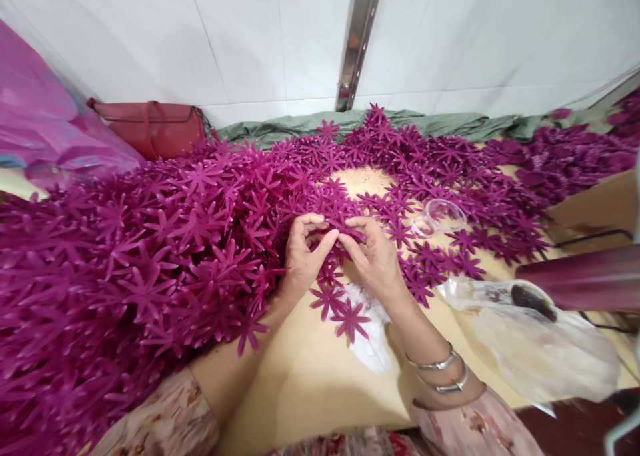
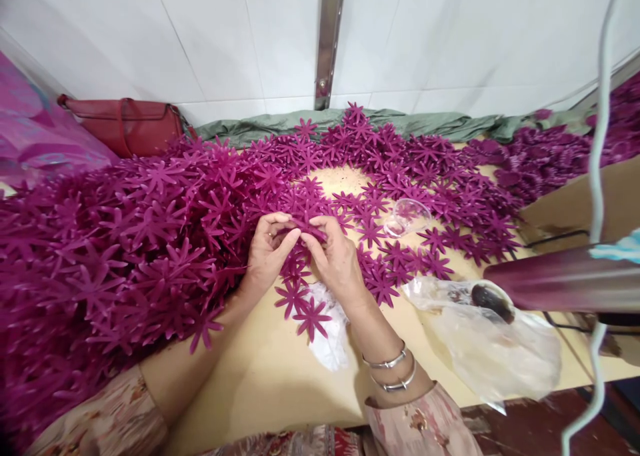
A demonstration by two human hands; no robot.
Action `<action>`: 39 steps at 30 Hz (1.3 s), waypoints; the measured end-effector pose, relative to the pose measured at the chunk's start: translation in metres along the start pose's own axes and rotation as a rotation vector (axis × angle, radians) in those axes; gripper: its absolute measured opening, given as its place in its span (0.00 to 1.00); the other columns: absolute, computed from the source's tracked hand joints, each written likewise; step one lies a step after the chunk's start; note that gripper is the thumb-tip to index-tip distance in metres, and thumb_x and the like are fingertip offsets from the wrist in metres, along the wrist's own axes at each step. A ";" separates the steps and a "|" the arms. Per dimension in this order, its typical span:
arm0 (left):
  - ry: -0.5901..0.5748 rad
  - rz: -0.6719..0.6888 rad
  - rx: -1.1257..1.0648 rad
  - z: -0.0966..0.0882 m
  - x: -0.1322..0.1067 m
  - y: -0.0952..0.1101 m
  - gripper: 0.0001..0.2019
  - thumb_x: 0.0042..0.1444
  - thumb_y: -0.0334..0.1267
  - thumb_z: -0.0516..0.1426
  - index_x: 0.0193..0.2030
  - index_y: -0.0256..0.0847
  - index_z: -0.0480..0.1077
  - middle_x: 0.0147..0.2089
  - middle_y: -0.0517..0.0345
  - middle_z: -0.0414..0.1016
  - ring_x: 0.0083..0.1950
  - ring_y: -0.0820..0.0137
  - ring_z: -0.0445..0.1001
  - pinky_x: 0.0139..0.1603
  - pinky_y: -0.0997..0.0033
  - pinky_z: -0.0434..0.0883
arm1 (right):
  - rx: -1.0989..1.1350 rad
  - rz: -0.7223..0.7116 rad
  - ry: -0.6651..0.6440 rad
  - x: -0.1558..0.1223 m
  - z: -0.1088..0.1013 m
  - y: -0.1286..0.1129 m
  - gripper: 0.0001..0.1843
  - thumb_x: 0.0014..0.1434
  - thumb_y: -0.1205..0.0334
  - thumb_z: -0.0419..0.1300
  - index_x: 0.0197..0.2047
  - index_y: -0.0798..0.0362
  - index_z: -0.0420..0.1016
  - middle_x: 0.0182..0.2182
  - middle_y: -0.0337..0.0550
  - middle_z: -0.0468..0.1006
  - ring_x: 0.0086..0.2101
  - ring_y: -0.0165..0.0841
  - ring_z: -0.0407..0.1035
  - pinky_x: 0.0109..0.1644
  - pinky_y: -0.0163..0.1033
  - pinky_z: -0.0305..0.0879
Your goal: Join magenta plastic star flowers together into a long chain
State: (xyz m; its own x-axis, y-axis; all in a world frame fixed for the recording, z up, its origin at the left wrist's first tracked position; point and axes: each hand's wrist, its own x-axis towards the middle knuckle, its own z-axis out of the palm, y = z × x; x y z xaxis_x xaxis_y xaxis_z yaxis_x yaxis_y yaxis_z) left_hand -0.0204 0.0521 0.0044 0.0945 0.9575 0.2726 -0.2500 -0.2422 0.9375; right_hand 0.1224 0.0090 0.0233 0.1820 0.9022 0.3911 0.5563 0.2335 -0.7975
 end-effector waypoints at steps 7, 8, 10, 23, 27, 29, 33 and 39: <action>-0.193 -0.041 0.084 -0.001 -0.004 0.010 0.11 0.65 0.47 0.60 0.46 0.42 0.74 0.44 0.56 0.76 0.45 0.69 0.74 0.50 0.73 0.71 | -0.013 -0.187 -0.040 0.001 -0.004 -0.001 0.24 0.70 0.58 0.57 0.68 0.41 0.69 0.62 0.43 0.77 0.59 0.40 0.74 0.66 0.49 0.70; -0.195 -0.038 0.085 -0.002 -0.004 0.011 0.11 0.65 0.47 0.60 0.44 0.42 0.75 0.43 0.57 0.76 0.44 0.69 0.73 0.49 0.73 0.70 | -0.015 -0.207 -0.062 0.002 -0.004 -0.001 0.24 0.70 0.58 0.57 0.68 0.41 0.70 0.61 0.43 0.78 0.58 0.40 0.74 0.66 0.50 0.70; -0.202 -0.063 0.067 -0.002 -0.003 0.013 0.13 0.65 0.50 0.60 0.41 0.41 0.75 0.39 0.58 0.74 0.40 0.70 0.71 0.45 0.74 0.70 | -0.040 -0.226 -0.074 0.002 -0.005 -0.001 0.23 0.70 0.58 0.58 0.67 0.40 0.71 0.57 0.44 0.80 0.56 0.41 0.75 0.65 0.53 0.71; -0.180 -0.192 -0.037 -0.002 0.004 0.012 0.21 0.54 0.58 0.66 0.33 0.40 0.77 0.30 0.61 0.76 0.32 0.73 0.71 0.38 0.73 0.71 | -0.026 -0.253 -0.107 0.005 -0.008 0.003 0.20 0.66 0.57 0.63 0.61 0.43 0.75 0.57 0.46 0.80 0.59 0.43 0.72 0.66 0.55 0.68; -0.193 -0.206 -0.062 -0.002 0.004 0.009 0.19 0.54 0.56 0.67 0.35 0.40 0.76 0.31 0.59 0.80 0.33 0.70 0.77 0.41 0.71 0.75 | -0.055 -0.153 -0.105 0.002 -0.006 0.001 0.18 0.62 0.69 0.59 0.54 0.46 0.74 0.48 0.43 0.83 0.47 0.40 0.78 0.55 0.47 0.73; -0.188 -0.203 -0.074 -0.002 0.004 0.007 0.19 0.54 0.56 0.67 0.33 0.41 0.75 0.30 0.59 0.80 0.33 0.70 0.78 0.40 0.70 0.75 | -0.116 -0.149 -0.107 0.001 -0.005 0.000 0.18 0.59 0.72 0.57 0.51 0.46 0.74 0.43 0.42 0.83 0.42 0.40 0.78 0.50 0.45 0.73; -0.170 -0.194 -0.077 -0.002 0.006 0.004 0.18 0.54 0.55 0.67 0.32 0.40 0.74 0.30 0.60 0.79 0.32 0.72 0.76 0.39 0.73 0.73 | -0.239 -0.184 -0.113 0.000 -0.003 0.000 0.14 0.60 0.70 0.56 0.47 0.47 0.73 0.35 0.43 0.81 0.37 0.42 0.76 0.42 0.44 0.71; -0.102 -0.167 -0.026 -0.001 0.004 0.001 0.16 0.54 0.52 0.67 0.33 0.40 0.73 0.30 0.63 0.74 0.32 0.74 0.71 0.36 0.74 0.69 | -0.119 -0.154 -0.150 0.004 -0.006 0.006 0.21 0.63 0.58 0.64 0.58 0.47 0.68 0.50 0.48 0.80 0.49 0.44 0.76 0.55 0.50 0.72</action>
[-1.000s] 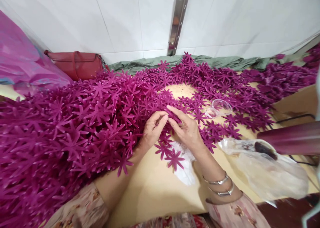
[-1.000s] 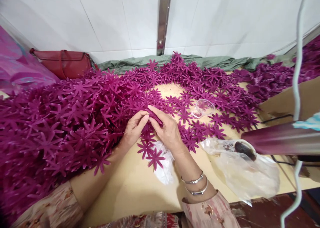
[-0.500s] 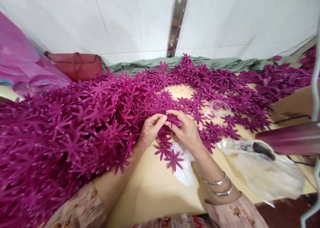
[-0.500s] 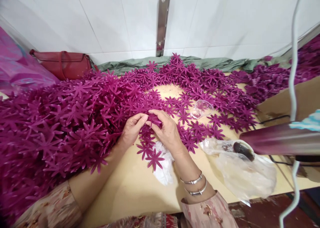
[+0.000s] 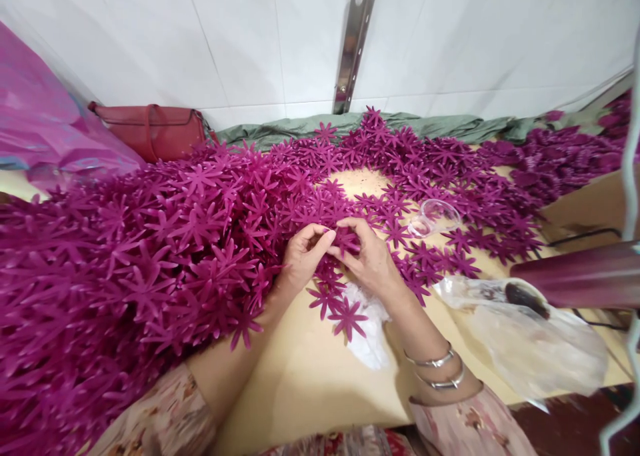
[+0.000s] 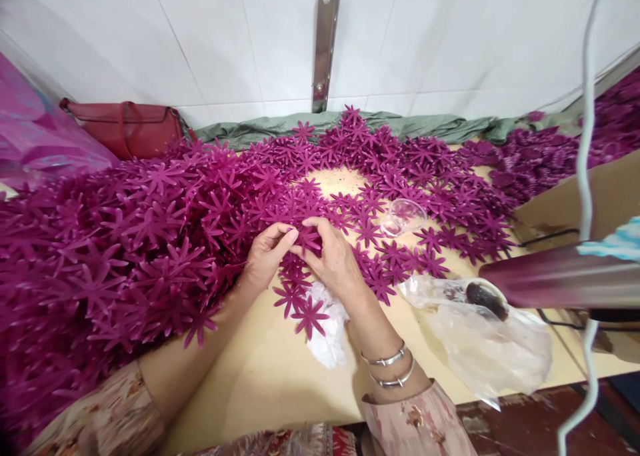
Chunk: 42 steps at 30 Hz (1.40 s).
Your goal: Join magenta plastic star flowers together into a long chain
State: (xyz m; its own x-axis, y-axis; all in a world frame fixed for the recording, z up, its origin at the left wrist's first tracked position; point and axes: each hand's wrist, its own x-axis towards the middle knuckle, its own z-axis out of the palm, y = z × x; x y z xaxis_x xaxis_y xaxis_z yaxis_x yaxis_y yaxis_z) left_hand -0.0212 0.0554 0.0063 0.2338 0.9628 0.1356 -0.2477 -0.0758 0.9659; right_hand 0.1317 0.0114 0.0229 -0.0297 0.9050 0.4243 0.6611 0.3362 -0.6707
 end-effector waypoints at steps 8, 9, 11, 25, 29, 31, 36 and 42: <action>0.135 0.063 0.099 -0.001 0.000 -0.005 0.13 0.58 0.47 0.65 0.33 0.40 0.74 0.31 0.63 0.73 0.32 0.74 0.68 0.37 0.74 0.67 | -0.059 -0.185 0.313 0.003 -0.009 -0.011 0.08 0.65 0.58 0.65 0.48 0.44 0.79 0.50 0.47 0.75 0.54 0.44 0.70 0.63 0.56 0.66; 0.123 0.061 0.104 0.000 -0.001 -0.004 0.13 0.58 0.47 0.65 0.33 0.39 0.75 0.31 0.62 0.74 0.33 0.74 0.69 0.37 0.74 0.67 | -0.071 -0.187 0.316 0.003 -0.008 -0.011 0.05 0.65 0.59 0.66 0.45 0.45 0.80 0.47 0.46 0.76 0.51 0.43 0.71 0.60 0.55 0.67; 0.090 0.069 0.112 0.000 -0.001 -0.002 0.12 0.57 0.47 0.65 0.35 0.39 0.76 0.34 0.60 0.76 0.36 0.73 0.72 0.41 0.74 0.69 | -0.055 -0.179 0.300 0.003 -0.006 -0.009 0.03 0.64 0.60 0.67 0.42 0.46 0.80 0.44 0.46 0.77 0.48 0.42 0.72 0.57 0.53 0.69; 0.010 -0.005 -0.050 0.005 0.001 -0.003 0.14 0.50 0.45 0.70 0.37 0.38 0.76 0.36 0.59 0.79 0.38 0.73 0.75 0.44 0.73 0.71 | -0.137 -0.180 0.235 0.004 0.005 -0.002 0.05 0.69 0.67 0.57 0.39 0.50 0.72 0.41 0.47 0.78 0.45 0.41 0.73 0.53 0.50 0.68; 0.001 -0.011 -0.071 0.004 0.001 -0.002 0.14 0.51 0.45 0.70 0.38 0.38 0.76 0.38 0.58 0.79 0.39 0.72 0.75 0.46 0.73 0.71 | -0.049 -0.126 0.235 0.004 0.006 -0.002 0.06 0.70 0.66 0.55 0.39 0.50 0.70 0.39 0.47 0.76 0.44 0.40 0.71 0.51 0.48 0.67; -0.004 -0.012 -0.075 0.003 0.001 -0.002 0.14 0.52 0.44 0.69 0.39 0.38 0.76 0.38 0.59 0.78 0.39 0.73 0.74 0.45 0.74 0.71 | 0.048 -0.076 0.237 0.003 0.006 -0.003 0.06 0.70 0.65 0.55 0.39 0.49 0.70 0.39 0.45 0.76 0.43 0.38 0.72 0.51 0.46 0.67; -0.056 -0.031 -0.096 0.002 0.001 -0.003 0.14 0.54 0.45 0.68 0.39 0.39 0.73 0.35 0.61 0.75 0.36 0.75 0.72 0.42 0.74 0.69 | 0.073 -0.050 0.250 0.003 0.007 -0.005 0.06 0.70 0.65 0.55 0.38 0.49 0.69 0.39 0.45 0.76 0.42 0.38 0.71 0.50 0.46 0.67; -0.090 -0.039 -0.124 0.004 -0.003 -0.001 0.18 0.53 0.43 0.69 0.46 0.41 0.71 0.43 0.58 0.76 0.45 0.72 0.74 0.48 0.73 0.71 | -0.081 -0.101 0.248 0.003 0.012 -0.005 0.06 0.70 0.66 0.51 0.39 0.48 0.64 0.37 0.44 0.72 0.39 0.38 0.69 0.45 0.45 0.66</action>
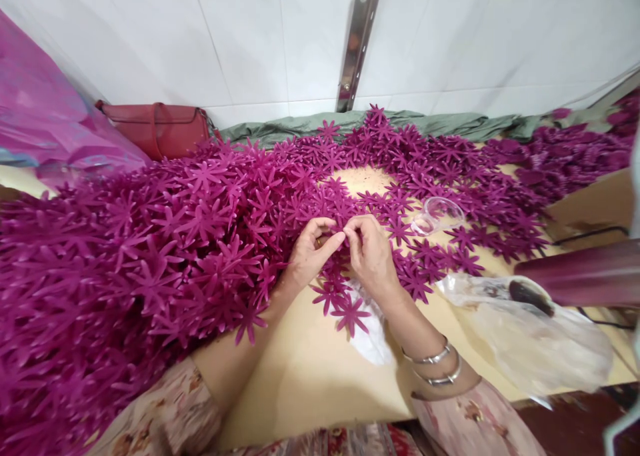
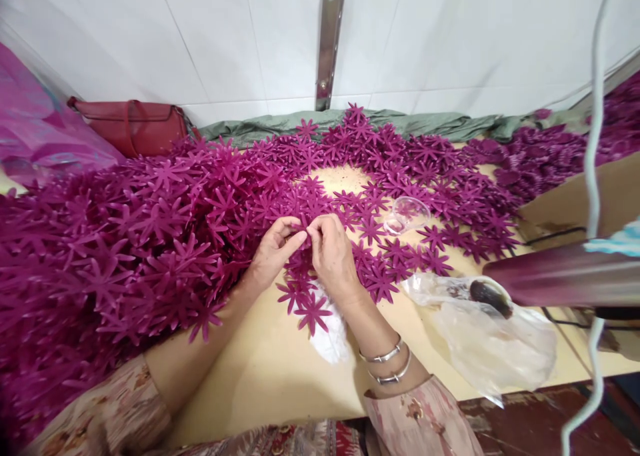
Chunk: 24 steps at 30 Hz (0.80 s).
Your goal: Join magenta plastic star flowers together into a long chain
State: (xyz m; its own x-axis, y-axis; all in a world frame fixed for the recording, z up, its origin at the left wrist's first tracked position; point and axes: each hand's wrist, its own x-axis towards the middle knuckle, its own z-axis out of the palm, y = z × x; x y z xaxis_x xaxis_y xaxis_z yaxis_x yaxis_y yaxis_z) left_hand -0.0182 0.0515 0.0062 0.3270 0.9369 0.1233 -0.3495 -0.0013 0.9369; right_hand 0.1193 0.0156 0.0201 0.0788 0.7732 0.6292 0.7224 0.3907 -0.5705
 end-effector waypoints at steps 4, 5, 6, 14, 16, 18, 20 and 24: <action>-0.035 -0.077 -0.032 0.000 -0.001 0.001 0.19 0.53 0.41 0.69 0.49 0.40 0.72 0.43 0.57 0.77 0.42 0.72 0.75 0.46 0.72 0.73 | -0.009 0.041 0.009 0.000 -0.001 0.002 0.06 0.71 0.63 0.51 0.39 0.47 0.62 0.35 0.42 0.71 0.36 0.38 0.67 0.43 0.44 0.65; -0.038 -0.089 -0.036 0.000 -0.001 0.001 0.18 0.53 0.41 0.69 0.47 0.39 0.73 0.39 0.59 0.77 0.39 0.74 0.75 0.43 0.73 0.72 | -0.004 0.037 0.004 0.000 -0.002 0.002 0.07 0.71 0.63 0.51 0.38 0.47 0.62 0.35 0.42 0.70 0.36 0.38 0.67 0.43 0.44 0.65; -0.036 -0.097 -0.041 -0.001 0.000 0.001 0.16 0.54 0.42 0.68 0.45 0.39 0.73 0.35 0.61 0.76 0.35 0.75 0.73 0.41 0.74 0.71 | 0.007 0.038 0.002 0.000 -0.002 0.002 0.07 0.71 0.63 0.51 0.38 0.47 0.62 0.35 0.42 0.71 0.36 0.37 0.67 0.43 0.44 0.65; 0.032 -0.094 -0.035 -0.003 0.006 -0.005 0.14 0.54 0.44 0.68 0.38 0.38 0.72 0.30 0.64 0.74 0.29 0.78 0.72 0.36 0.76 0.71 | 0.232 0.318 0.066 0.001 -0.008 0.003 0.08 0.71 0.57 0.53 0.39 0.48 0.66 0.32 0.38 0.68 0.33 0.34 0.64 0.43 0.42 0.64; 0.061 -0.091 -0.085 -0.004 0.007 -0.006 0.14 0.53 0.45 0.68 0.37 0.38 0.72 0.30 0.64 0.73 0.30 0.78 0.73 0.36 0.76 0.72 | 0.353 0.423 0.079 0.001 -0.008 0.007 0.10 0.70 0.53 0.55 0.38 0.48 0.67 0.31 0.37 0.68 0.32 0.33 0.64 0.41 0.41 0.64; 0.095 -0.100 -0.128 -0.004 0.008 -0.006 0.14 0.51 0.44 0.69 0.37 0.38 0.72 0.31 0.65 0.73 0.30 0.78 0.73 0.37 0.75 0.73 | 0.553 0.532 0.118 0.001 -0.006 0.011 0.12 0.68 0.50 0.58 0.38 0.48 0.66 0.30 0.36 0.69 0.31 0.32 0.65 0.37 0.40 0.65; 0.132 -0.119 -0.164 -0.004 0.008 -0.005 0.15 0.50 0.43 0.69 0.38 0.39 0.71 0.32 0.65 0.74 0.30 0.78 0.74 0.38 0.74 0.74 | 0.777 0.622 0.168 0.002 -0.004 0.015 0.13 0.65 0.48 0.61 0.38 0.47 0.66 0.29 0.35 0.71 0.31 0.32 0.68 0.36 0.38 0.68; 0.167 -0.144 -0.213 -0.005 0.008 -0.003 0.17 0.49 0.43 0.70 0.40 0.40 0.70 0.33 0.65 0.75 0.31 0.76 0.77 0.42 0.71 0.76 | 1.009 0.713 0.211 0.005 -0.003 0.021 0.15 0.61 0.47 0.65 0.37 0.47 0.67 0.30 0.37 0.76 0.33 0.33 0.74 0.41 0.41 0.74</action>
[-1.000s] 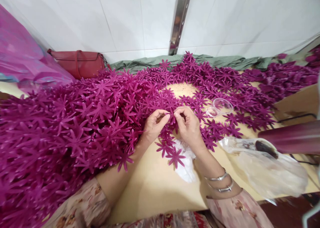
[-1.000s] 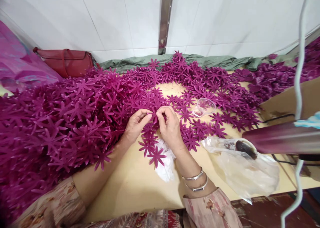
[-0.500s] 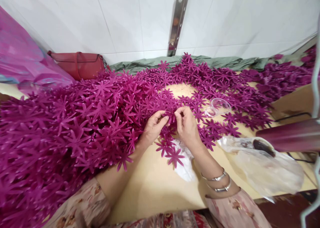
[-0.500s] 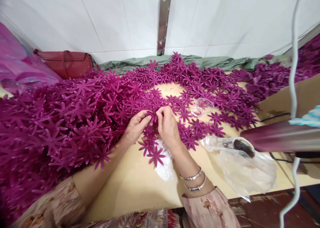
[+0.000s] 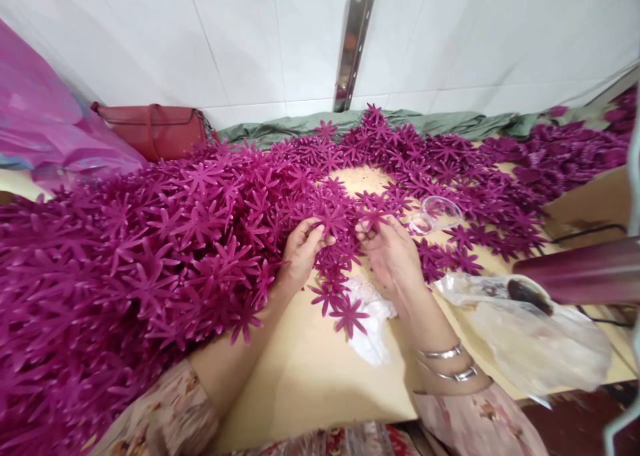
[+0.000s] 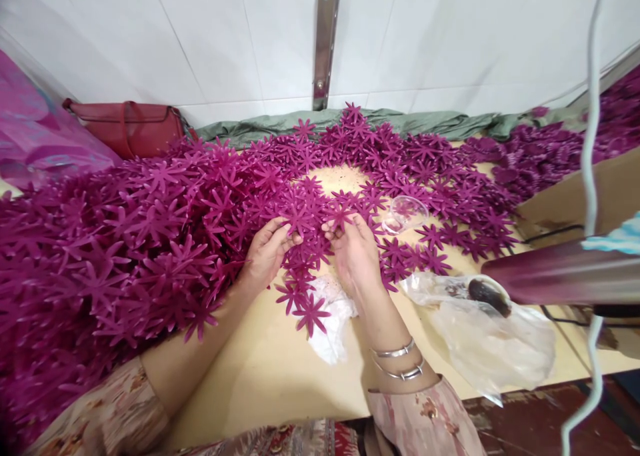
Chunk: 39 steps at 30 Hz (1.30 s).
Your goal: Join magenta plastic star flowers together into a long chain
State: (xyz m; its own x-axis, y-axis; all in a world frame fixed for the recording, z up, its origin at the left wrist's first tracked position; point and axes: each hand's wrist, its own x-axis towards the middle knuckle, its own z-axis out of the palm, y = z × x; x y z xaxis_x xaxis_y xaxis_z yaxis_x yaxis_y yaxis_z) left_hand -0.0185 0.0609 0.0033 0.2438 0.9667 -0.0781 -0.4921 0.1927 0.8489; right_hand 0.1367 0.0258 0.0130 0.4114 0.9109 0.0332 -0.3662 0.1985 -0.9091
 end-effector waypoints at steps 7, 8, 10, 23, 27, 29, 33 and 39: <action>-0.014 0.013 -0.044 0.000 0.000 0.000 0.21 0.46 0.46 0.72 0.38 0.40 0.68 0.34 0.64 0.77 0.33 0.74 0.81 0.47 0.66 0.79 | 0.024 0.063 0.043 -0.001 0.001 -0.006 0.23 0.60 0.35 0.64 0.41 0.47 0.71 0.34 0.39 0.79 0.35 0.34 0.76 0.40 0.40 0.75; -0.016 0.016 -0.050 0.000 -0.001 0.001 0.21 0.46 0.46 0.73 0.38 0.40 0.68 0.34 0.65 0.77 0.33 0.73 0.81 0.47 0.66 0.79 | -0.047 0.020 0.044 -0.002 0.001 -0.006 0.21 0.60 0.39 0.66 0.42 0.47 0.71 0.35 0.39 0.80 0.37 0.34 0.77 0.43 0.41 0.75; -0.020 0.016 -0.056 0.001 -0.002 0.002 0.21 0.46 0.46 0.73 0.38 0.39 0.69 0.34 0.65 0.77 0.34 0.73 0.81 0.47 0.67 0.79 | -0.244 -0.127 0.056 -0.004 0.000 -0.008 0.19 0.60 0.46 0.67 0.47 0.47 0.72 0.42 0.42 0.81 0.44 0.36 0.76 0.52 0.45 0.73; -0.116 0.033 0.060 0.002 -0.006 -0.001 0.18 0.50 0.48 0.71 0.38 0.39 0.71 0.36 0.64 0.75 0.35 0.75 0.77 0.45 0.70 0.78 | -0.978 -0.703 -0.096 -0.016 0.009 -0.010 0.04 0.65 0.61 0.64 0.37 0.46 0.79 0.44 0.45 0.80 0.52 0.44 0.69 0.63 0.58 0.60; -0.121 0.023 0.059 0.002 -0.007 0.000 0.19 0.49 0.48 0.72 0.37 0.39 0.71 0.34 0.65 0.74 0.35 0.76 0.76 0.45 0.72 0.78 | -0.885 -0.610 -0.133 -0.015 0.009 -0.009 0.02 0.65 0.60 0.65 0.39 0.47 0.79 0.45 0.45 0.80 0.50 0.42 0.72 0.60 0.54 0.64; -0.123 0.023 0.056 0.002 -0.007 0.000 0.20 0.48 0.48 0.73 0.37 0.39 0.72 0.33 0.65 0.74 0.34 0.77 0.76 0.44 0.73 0.78 | -0.860 -0.600 -0.148 -0.015 0.010 -0.009 0.02 0.63 0.60 0.66 0.40 0.47 0.79 0.44 0.45 0.81 0.49 0.41 0.73 0.59 0.53 0.65; -0.124 0.034 0.073 0.002 -0.006 0.000 0.20 0.48 0.50 0.73 0.37 0.38 0.73 0.33 0.65 0.74 0.35 0.77 0.75 0.44 0.73 0.78 | -0.813 -0.570 -0.146 -0.016 0.011 -0.009 0.02 0.63 0.61 0.66 0.36 0.47 0.80 0.39 0.42 0.81 0.45 0.39 0.74 0.56 0.50 0.66; -0.141 0.027 0.095 0.000 -0.007 -0.001 0.18 0.52 0.51 0.70 0.36 0.39 0.73 0.31 0.65 0.70 0.34 0.76 0.73 0.44 0.72 0.77 | -0.619 -0.379 -0.192 -0.013 0.007 -0.012 0.06 0.64 0.59 0.64 0.34 0.49 0.79 0.38 0.41 0.80 0.41 0.36 0.74 0.51 0.45 0.69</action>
State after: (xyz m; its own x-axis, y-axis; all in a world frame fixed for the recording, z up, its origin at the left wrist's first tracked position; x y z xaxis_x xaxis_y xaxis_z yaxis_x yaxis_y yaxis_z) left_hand -0.0198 0.0543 0.0024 0.3501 0.9366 0.0140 -0.4208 0.1439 0.8957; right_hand 0.1304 0.0141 0.0262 0.2425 0.8791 0.4104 0.3317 0.3225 -0.8866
